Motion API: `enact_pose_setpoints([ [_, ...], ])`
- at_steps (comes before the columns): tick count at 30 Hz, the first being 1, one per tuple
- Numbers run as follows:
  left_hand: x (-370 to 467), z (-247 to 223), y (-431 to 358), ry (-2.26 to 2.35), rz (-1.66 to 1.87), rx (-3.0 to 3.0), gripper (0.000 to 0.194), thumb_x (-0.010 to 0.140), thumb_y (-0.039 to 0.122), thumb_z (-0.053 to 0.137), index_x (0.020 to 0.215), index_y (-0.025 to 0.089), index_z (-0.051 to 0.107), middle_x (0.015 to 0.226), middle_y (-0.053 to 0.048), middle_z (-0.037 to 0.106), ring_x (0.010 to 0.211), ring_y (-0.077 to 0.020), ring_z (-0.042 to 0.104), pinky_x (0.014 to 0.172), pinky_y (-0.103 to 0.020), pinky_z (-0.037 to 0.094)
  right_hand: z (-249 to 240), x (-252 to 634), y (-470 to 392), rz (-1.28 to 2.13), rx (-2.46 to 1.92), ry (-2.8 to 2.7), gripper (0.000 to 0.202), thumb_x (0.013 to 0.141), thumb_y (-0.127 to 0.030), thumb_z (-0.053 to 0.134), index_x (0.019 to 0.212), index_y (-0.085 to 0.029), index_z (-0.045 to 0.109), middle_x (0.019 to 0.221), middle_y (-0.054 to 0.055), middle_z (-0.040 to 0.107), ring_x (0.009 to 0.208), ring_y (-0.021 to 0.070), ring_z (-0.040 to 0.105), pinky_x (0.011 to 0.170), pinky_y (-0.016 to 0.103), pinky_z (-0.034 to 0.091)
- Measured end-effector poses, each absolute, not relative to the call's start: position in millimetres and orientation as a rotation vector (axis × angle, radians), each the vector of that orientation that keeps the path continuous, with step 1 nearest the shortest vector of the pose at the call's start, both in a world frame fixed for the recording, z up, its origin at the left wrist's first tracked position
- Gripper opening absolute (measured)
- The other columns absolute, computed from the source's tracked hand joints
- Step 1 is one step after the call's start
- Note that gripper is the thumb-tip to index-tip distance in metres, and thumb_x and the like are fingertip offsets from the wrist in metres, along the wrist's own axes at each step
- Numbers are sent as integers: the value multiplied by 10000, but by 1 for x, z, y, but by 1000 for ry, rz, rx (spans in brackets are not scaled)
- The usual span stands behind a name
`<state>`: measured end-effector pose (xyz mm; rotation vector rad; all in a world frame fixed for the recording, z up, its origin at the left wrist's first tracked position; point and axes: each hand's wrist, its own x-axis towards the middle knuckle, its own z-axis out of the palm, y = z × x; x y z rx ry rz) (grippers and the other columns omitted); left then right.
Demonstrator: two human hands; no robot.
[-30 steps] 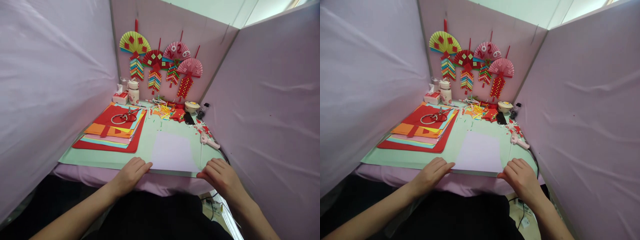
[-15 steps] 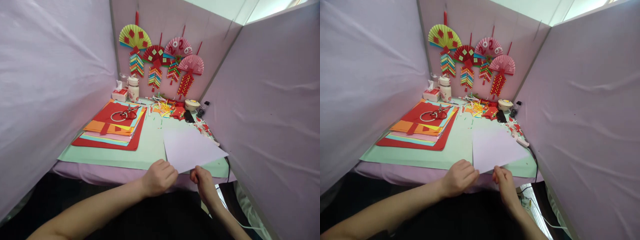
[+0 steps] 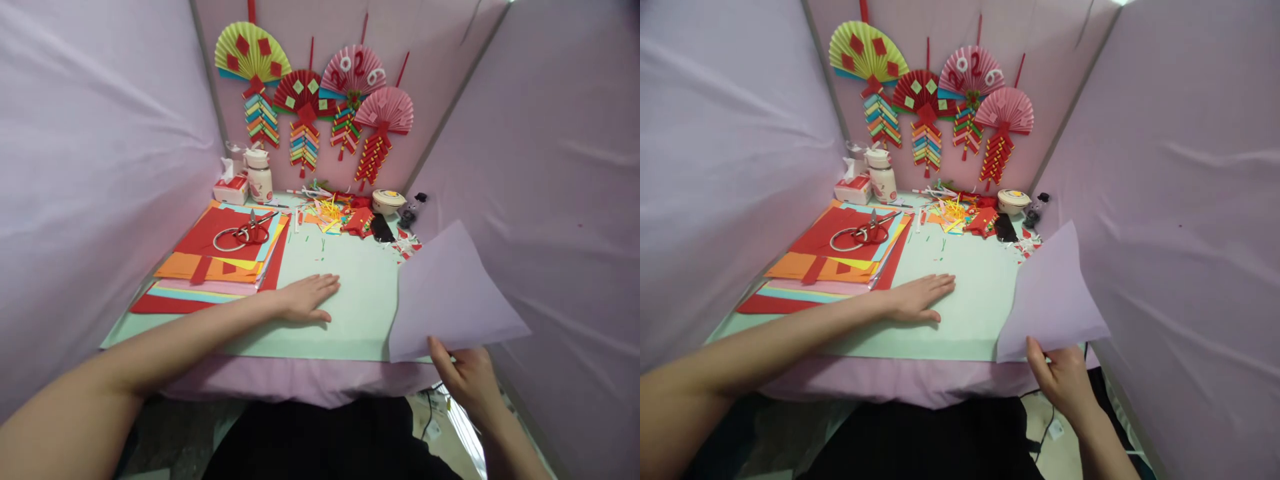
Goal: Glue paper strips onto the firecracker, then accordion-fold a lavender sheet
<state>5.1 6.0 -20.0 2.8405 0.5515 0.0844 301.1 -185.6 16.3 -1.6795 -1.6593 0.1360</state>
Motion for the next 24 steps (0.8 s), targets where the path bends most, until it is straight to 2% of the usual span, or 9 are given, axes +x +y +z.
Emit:
enact_pose_setpoints([
  [2, 1, -23, 41, 568, -52, 2810, 917, 852, 714, 419, 1519, 119, 217, 1592, -177, 169, 1472, -298, 162, 1184, -410, 133, 15, 302, -183, -14, -1630, -1888, 436, 891, -389, 514, 495, -212, 555, 463, 6, 505, 486, 149, 488, 551, 289, 344],
  [4, 0, -25, 73, 541, -76, 2805, 895, 865, 704, 398, 1534, 149, 184, 1600, -157, 138, 1479, -286, 133, 1189, -410, 115, 12, 301, -180, -147, -1603, -2049, 429, 924, -351, 479, 532, -211, 582, 459, 1, 492, 472, 142, 472, 549, 288, 333],
  [7, 3, -24, 120, 515, -83, 2819, 841, 887, 669, 397, 1535, 175, 190, 1596, -139, 166, 1478, -272, 145, 1191, -417, 107, 11, 302, -173, -276, -1603, -2168, 392, 950, -318, 447, 617, -213, 624, 481, -1, 512, 488, 145, 485, 567, 290, 337],
  [12, 8, -22, 198, 671, -36, 2842, 820, 891, 626, 428, 1520, 137, 233, 1592, -162, 178, 1467, -279, 184, 1173, -397, 154, 30, 310, -156, -379, -1489, -2254, 305, 934, -287, 465, 679, -232, 623, 504, 0, 522, 501, 155, 476, 568, 299, 319],
  [14, 11, -21, 221, 798, 29, 2830, 754, 894, 584, 447, 1481, 125, 332, 1567, -172, 262, 1427, -295, 276, 1146, -393, 219, 44, 309, -147, -420, -1466, -2274, 294, 914, -286, 485, 642, -231, 582, 524, 12, 513, 530, 166, 462, 579, 310, 303],
  [16, 13, -17, 237, 873, 99, 2813, 586, 927, 482, 414, 1387, 125, 482, 1487, -156, 425, 1347, -281, 398, 1090, -372, 303, 58, 302, -136, -457, -1445, -2281, 307, 891, -271, 515, 588, -229, 515, 532, 18, 484, 561, 172, 439, 592, 319, 285],
  [19, 13, -8, 245, 971, 279, 2785, 404, 918, 292, 374, 1138, 118, 665, 1240, -140, 625, 1160, -241, 541, 983, -335, 379, 73, 280, -115, -437, -1368, -2353, 284, 866, -193, 538, 590, -219, 475, 556, 16, 468, 601, 169, 415, 611, 327, 271],
  [22, 8, 4, 235, 1265, 538, 2632, 357, 885, 288, 411, 1028, 129, 696, 1081, -126, 678, 1000, -233, 586, 866, -317, 408, 69, 250, -99, -359, -1327, -2514, 215, 822, -129, 548, 631, -206, 486, 622, 23, 507, 649, 172, 415, 609, 332, 246],
  [24, 2, 14, 221, 1455, 674, 2476, 384, 902, 383, 423, 952, 131, 707, 975, -121, 698, 910, -229, 594, 792, -304, 403, 53, 230, -93, -315, -1280, -2622, 175, 786, -110, 572, 657, -203, 500, 654, 19, 534, 659, 168, 420, 600, 330, 233],
])
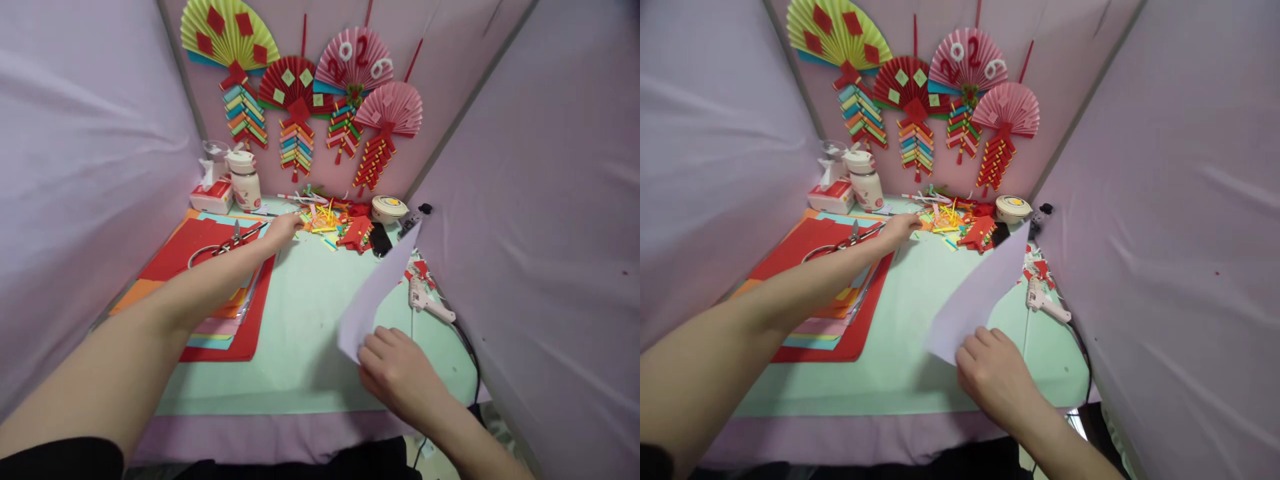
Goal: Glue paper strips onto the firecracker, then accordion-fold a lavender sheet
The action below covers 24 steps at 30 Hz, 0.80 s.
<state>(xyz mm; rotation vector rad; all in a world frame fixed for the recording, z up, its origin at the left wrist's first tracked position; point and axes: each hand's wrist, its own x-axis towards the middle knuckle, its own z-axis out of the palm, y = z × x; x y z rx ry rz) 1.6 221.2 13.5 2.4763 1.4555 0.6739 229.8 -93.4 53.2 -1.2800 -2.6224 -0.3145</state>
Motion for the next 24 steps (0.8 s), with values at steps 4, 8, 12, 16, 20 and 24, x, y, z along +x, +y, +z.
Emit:
enact_pose_setpoints([
  [4, -13, 28, 190, 1704, 760, 2236, 637, 890, 653, 354, 806, 133, 712, 760, -104, 678, 843, -241, 592, 715, -307, 386, 8, 205, -91, -276, -1253, -2725, 129, 770, -110, 600, 690, -196, 547, 688, 19, 577, 691, 170, 448, 597, 327, 229],
  [8, -26, 34, 155, 1475, 783, 2339, 596, 895, 643, 357, 1088, 193, 696, 1202, -89, 633, 1145, -256, 509, 960, -367, 370, -17, 200, -92, -248, -1360, -2728, 81, 782, -137, 612, 720, -186, 595, 728, 31, 606, 742, 181, 488, 608, 327, 249],
  [12, -28, 43, 87, 1353, 827, 2377, 606, 870, 613, 465, 1302, 199, 558, 1397, -98, 505, 1290, -278, 417, 1089, -467, 295, -18, 200, -95, -218, -1503, -2681, 49, 792, -151, 609, 750, -173, 624, 762, 48, 620, 783, 191, 515, 622, 324, 276],
  [16, -12, 41, -10, 993, 712, 2540, 557, 854, 531, 575, 1276, 167, 548, 1273, -109, 604, 1172, -244, 544, 1014, -385, 416, -15, 198, -98, -165, -1594, -2670, 72, 823, -175, 589, 788, -163, 651, 769, 67, 634, 792, 202, 533, 625, 318, 291],
  [20, 5, 9, -69, 892, 507, 2848, 264, 899, 306, 579, 1113, 158, 627, 1088, -103, 680, 1040, -237, 609, 880, -379, 469, -13, 195, -96, -158, -1642, -2655, 83, 829, -192, 588, 835, -162, 665, 762, 72, 635, 787, 212, 534, 626, 321, 298],
  [24, 3, -28, -71, 955, 638, 2976, 177, 941, 158, 490, 977, 151, 664, 1000, -78, 713, 998, -216, 625, 827, -354, 458, -17, 198, -95, -236, -1618, -2537, 93, 840, -209, 584, 801, -163, 654, 781, 76, 628, 798, 211, 514, 665, 322, 318],
])
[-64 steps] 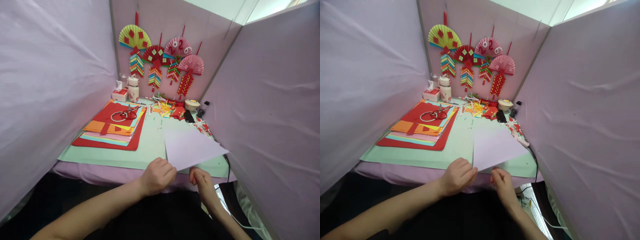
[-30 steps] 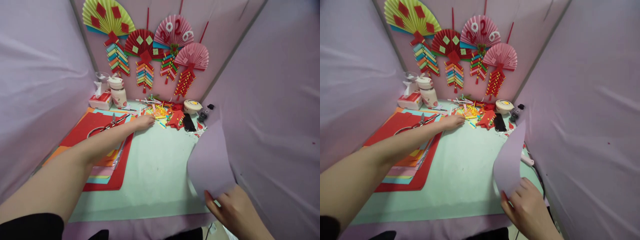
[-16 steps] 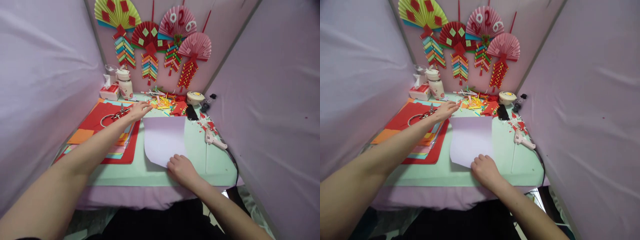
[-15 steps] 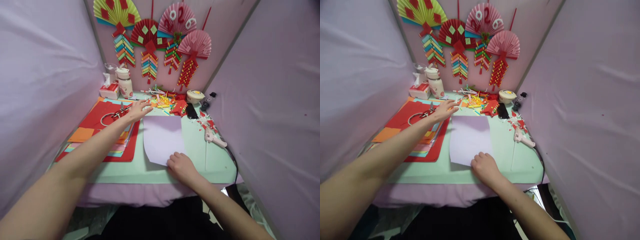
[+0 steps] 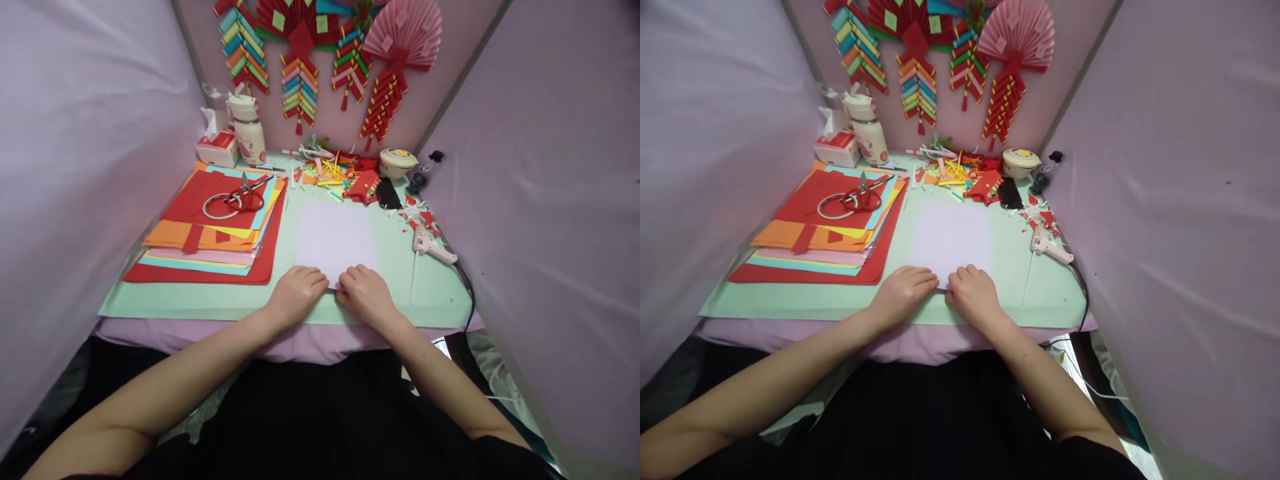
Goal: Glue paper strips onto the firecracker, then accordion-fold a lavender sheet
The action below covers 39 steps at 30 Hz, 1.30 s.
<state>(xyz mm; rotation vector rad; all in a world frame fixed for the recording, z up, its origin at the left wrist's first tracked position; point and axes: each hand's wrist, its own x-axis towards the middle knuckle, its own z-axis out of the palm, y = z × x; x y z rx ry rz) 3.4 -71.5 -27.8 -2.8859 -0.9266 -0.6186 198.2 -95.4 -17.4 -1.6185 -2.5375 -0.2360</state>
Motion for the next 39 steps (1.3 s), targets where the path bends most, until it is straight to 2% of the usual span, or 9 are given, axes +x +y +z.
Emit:
enact_pose_setpoints([
  [5, -2, -39, -64, -894, -812, -2753, 189, 958, 195, 492, 1032, 180, 665, 1038, -50, 719, 1033, -201, 605, 860, -353, 430, -35, 206, -101, -269, -1381, -2404, 192, 933, -176, 490, 867, -180, 670, 849, 55, 652, 809, 179, 501, 706, 300, 334],
  [12, 11, -33, -67, -841, -781, -2717, 225, 967, 189, 458, 899, 156, 670, 882, -45, 705, 824, -165, 603, 769, -323, 413, -37, 196, -100, -367, -1352, -2279, 193, 937, -172, 505, 838, -182, 671, 814, 50, 660, 782, 177, 498, 707, 312, 329],
  [22, -1, -34, -64, -810, -873, -2640, 194, 953, 157, 479, 925, 158, 672, 911, -39, 712, 833, -170, 601, 751, -322, 400, -38, 242, -116, -459, -1331, -2259, 109, 925, -169, 553, 907, -194, 658, 841, 40, 682, 797, 173, 526, 700, 315, 343],
  [32, -8, -36, -66, -845, -703, -2660, 209, 944, 139, 465, 909, 151, 671, 852, -73, 645, 801, -191, 531, 682, -315, 399, -44, 265, -127, -457, -1358, -2198, 81, 903, -156, 584, 884, -194, 654, 807, 38, 675, 772, 169, 525, 690, 307, 362],
  [39, -26, -36, -72, -917, -611, -2697, 232, 946, 127, 438, 964, 134, 669, 851, -87, 622, 803, -200, 528, 684, -316, 441, -51, 267, -129, -404, -1319, -2266, 235, 920, -81, 487, 1000, -182, 683, 906, 67, 693, 840, 186, 540, 726, 320, 398],
])
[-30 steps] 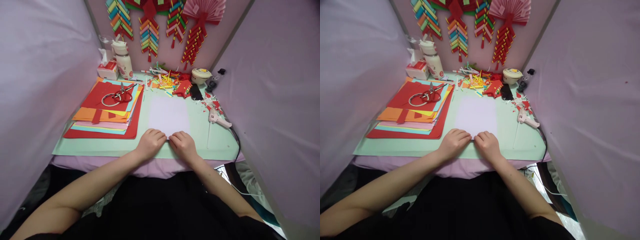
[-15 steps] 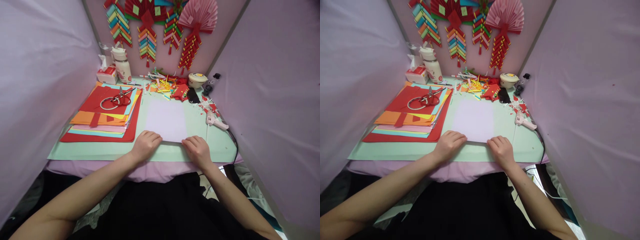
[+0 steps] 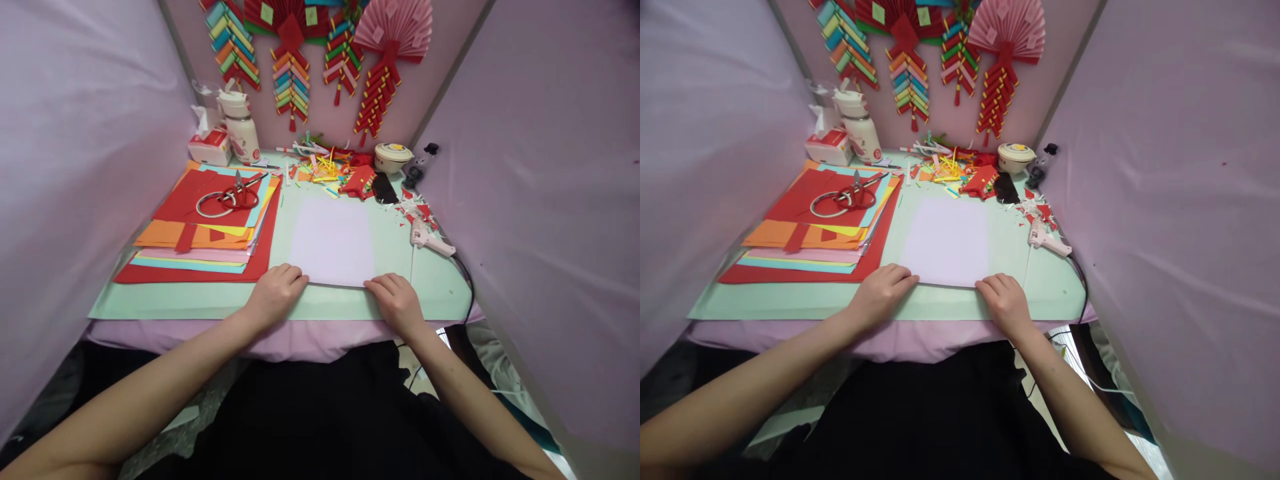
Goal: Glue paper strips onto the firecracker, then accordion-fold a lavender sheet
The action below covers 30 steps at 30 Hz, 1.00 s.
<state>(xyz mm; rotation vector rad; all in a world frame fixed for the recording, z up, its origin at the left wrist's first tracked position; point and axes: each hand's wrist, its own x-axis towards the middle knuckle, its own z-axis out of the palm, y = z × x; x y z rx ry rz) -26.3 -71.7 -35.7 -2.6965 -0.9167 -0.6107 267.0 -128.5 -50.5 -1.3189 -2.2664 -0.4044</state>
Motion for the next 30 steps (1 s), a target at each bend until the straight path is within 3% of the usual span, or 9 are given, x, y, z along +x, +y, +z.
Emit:
enact_pose_setpoints([
  [7, -35, -38, -77, -914, -682, -2718, 282, 961, 125, 382, 1061, 117, 645, 896, -109, 644, 830, -206, 558, 716, -329, 484, -54, 269, -129, -322, -1350, -2241, 295, 910, -64, 457, 1035, -182, 697, 888, 78, 687, 824, 194, 547, 730, 334, 446],
  [16, -40, -39, -79, -952, -661, -2733, 271, 951, 112, 387, 1075, 103, 628, 932, -125, 651, 862, -221, 571, 761, -346, 504, -58, 272, -132, -230, -1392, -2102, 195, 914, -132, 521, 970, -198, 696, 848, 67, 673, 815, 193, 555, 757, 334, 484],
  [24, -43, -34, -78, -986, -618, -2821, 304, 929, 85, 379, 1153, 100, 583, 968, -133, 652, 899, -229, 579, 777, -354, 515, -57, 277, -133, -173, -1413, -2134, 355, 905, -42, 408, 1052, -193, 694, 931, 80, 684, 872, 199, 569, 796, 349, 502],
  [30, -42, -31, -80, -1034, -616, -2851, 304, 929, 102, 391, 1162, 123, 585, 993, -129, 650, 914, -229, 576, 776, -356, 505, -54, 276, -132, -150, -1431, -2146, 361, 895, -50, 424, 1067, -207, 700, 940, 80, 685, 870, 209, 583, 771, 356, 516],
])
